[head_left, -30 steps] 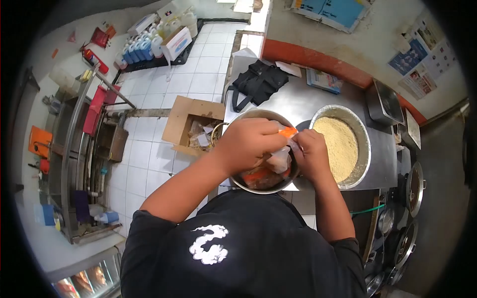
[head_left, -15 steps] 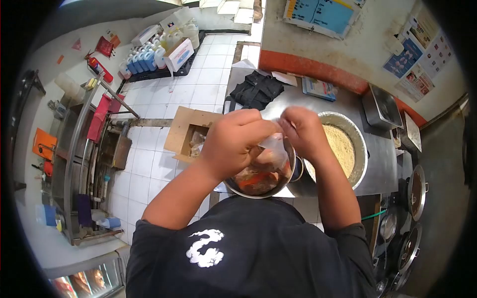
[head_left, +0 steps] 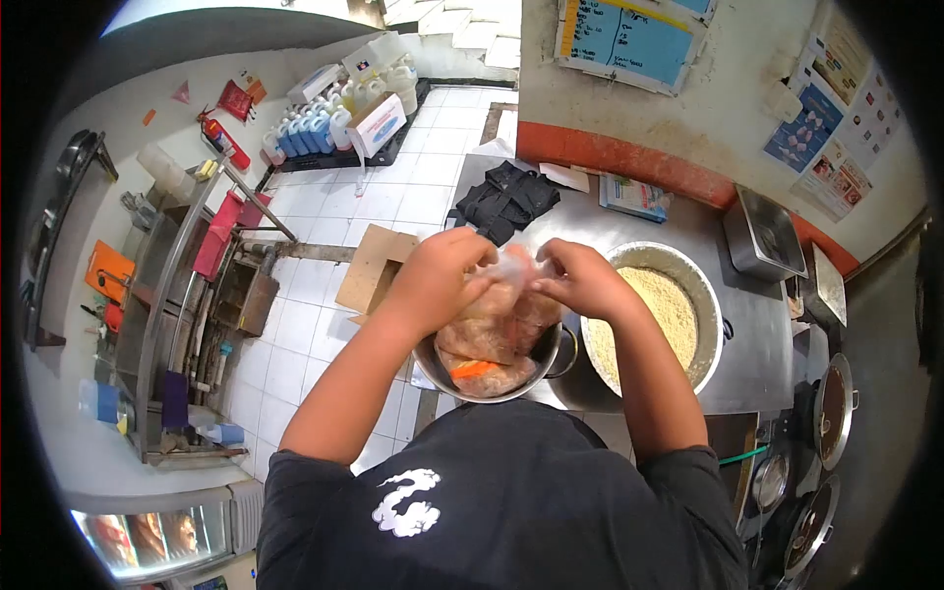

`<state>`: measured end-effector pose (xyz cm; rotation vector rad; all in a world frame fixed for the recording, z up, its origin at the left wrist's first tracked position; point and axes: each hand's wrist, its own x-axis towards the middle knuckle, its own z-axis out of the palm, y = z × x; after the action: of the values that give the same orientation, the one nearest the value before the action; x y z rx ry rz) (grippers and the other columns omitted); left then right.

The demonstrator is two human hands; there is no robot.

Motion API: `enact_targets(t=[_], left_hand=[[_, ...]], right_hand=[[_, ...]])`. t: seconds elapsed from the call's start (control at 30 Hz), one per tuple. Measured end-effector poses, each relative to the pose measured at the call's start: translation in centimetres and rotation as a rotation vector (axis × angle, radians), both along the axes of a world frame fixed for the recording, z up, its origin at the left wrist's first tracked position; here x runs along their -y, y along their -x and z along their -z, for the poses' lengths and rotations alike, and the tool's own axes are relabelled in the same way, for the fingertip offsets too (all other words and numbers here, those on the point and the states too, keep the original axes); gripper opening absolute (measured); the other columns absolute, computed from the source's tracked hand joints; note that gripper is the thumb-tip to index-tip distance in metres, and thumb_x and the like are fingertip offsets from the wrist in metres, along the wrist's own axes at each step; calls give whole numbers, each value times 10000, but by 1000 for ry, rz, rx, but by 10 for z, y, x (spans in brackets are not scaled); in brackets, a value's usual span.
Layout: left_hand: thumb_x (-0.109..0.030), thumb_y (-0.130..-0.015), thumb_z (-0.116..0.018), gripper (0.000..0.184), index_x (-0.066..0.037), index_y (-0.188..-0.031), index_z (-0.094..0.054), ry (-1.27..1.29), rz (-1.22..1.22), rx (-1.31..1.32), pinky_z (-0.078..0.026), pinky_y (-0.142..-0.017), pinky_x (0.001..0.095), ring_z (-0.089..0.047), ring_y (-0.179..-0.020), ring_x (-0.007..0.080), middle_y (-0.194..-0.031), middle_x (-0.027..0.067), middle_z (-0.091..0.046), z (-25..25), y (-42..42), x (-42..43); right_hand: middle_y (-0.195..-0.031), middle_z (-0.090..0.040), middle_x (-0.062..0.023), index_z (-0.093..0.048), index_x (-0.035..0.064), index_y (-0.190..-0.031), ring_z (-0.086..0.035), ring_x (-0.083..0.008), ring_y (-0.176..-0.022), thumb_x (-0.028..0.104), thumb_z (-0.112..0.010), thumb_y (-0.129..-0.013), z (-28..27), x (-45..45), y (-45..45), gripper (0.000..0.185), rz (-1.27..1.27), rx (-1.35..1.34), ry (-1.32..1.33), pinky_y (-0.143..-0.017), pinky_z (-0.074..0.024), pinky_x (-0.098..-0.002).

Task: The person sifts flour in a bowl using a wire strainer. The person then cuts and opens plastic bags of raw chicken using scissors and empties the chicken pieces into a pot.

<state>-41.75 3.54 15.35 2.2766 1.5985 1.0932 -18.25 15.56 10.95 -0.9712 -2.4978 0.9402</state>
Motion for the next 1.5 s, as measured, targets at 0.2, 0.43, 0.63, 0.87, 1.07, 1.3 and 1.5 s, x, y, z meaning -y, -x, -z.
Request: enact_targets(t=[0.2, 0.43, 0.63, 0.87, 1.07, 1.3, 1.5], left_hand=[[-147, -790, -823, 260, -65, -1014, -718, -167, -308, -148, -491, -967, 456, -650, -1074, 364, -1006, 149, -709, 32, 11, -18], [-118, -803, -723, 233, -47, -1024, -704, 133, -184, -169, -436, -1059, 450, -634, -1156, 374, -1069, 183, -708, 66, 39, -62], [-46, -734, -685, 230, -69, -963, -693, 70, 97, -170, -434, -1019, 472, -619, -1106, 365, -1065, 132, -693, -14, -6, -16], [-30, -741, -706, 265, -113, -993, -709, 28, 188, -379, -443, -966, 505, -599, -1053, 360, -1010, 74, -635, -27, -16, -15], [-104, -794, -757, 314, -113, -1100, -682, 255, 170, -358, -522, -859, 481, -640, -989, 378, -986, 122, -631, 15, -18, -30], [-166, -798, -805, 278, -32, -1008, -682, 134, -24, -339, -528, -801, 490, -653, -904, 419, -947, 186, -677, 34, -10, -27], [-21, -752, -726, 99, -16, -824, -659, 29, -31, -242, -481, -651, 436, -614, -727, 372, -748, 174, -597, -30, -21, -12]], right_hand=[[-948, -737, -200, -720, 5, -1068, -717, -336, -889, 226, -825, -826, 31, -14, -27, 345, 237, 157, -47, -800, -555, -425], [-835, -722, -163, -717, -4, -977, -695, -251, -773, 161, -769, -889, 71, -26, -29, 194, 226, -213, 229, -736, -543, -376], [-845, -724, -168, -700, -9, -955, -702, -238, -770, 76, -757, -846, 16, -5, -1, 149, 19, -282, 50, -737, -552, -379], [-884, -733, -139, -674, 1, -964, -710, -217, -832, 44, -744, -870, -28, 11, 20, 125, -121, -414, 173, -774, -554, -343], [-1073, -741, -129, -612, -4, -1176, -719, -208, -985, 29, -751, -895, -10, -1, -30, 314, -128, -374, 163, -899, -572, -354], [-1152, -728, -229, -675, 25, -1215, -711, -367, -1075, 160, -700, -927, 66, -69, -315, 319, 1077, 4, -261, -943, -551, -441], [-1330, -663, -199, -655, 95, -1313, -630, -396, -1229, 124, -639, -921, 192, -58, -429, 393, 1002, 485, -202, -1038, -502, -501]])
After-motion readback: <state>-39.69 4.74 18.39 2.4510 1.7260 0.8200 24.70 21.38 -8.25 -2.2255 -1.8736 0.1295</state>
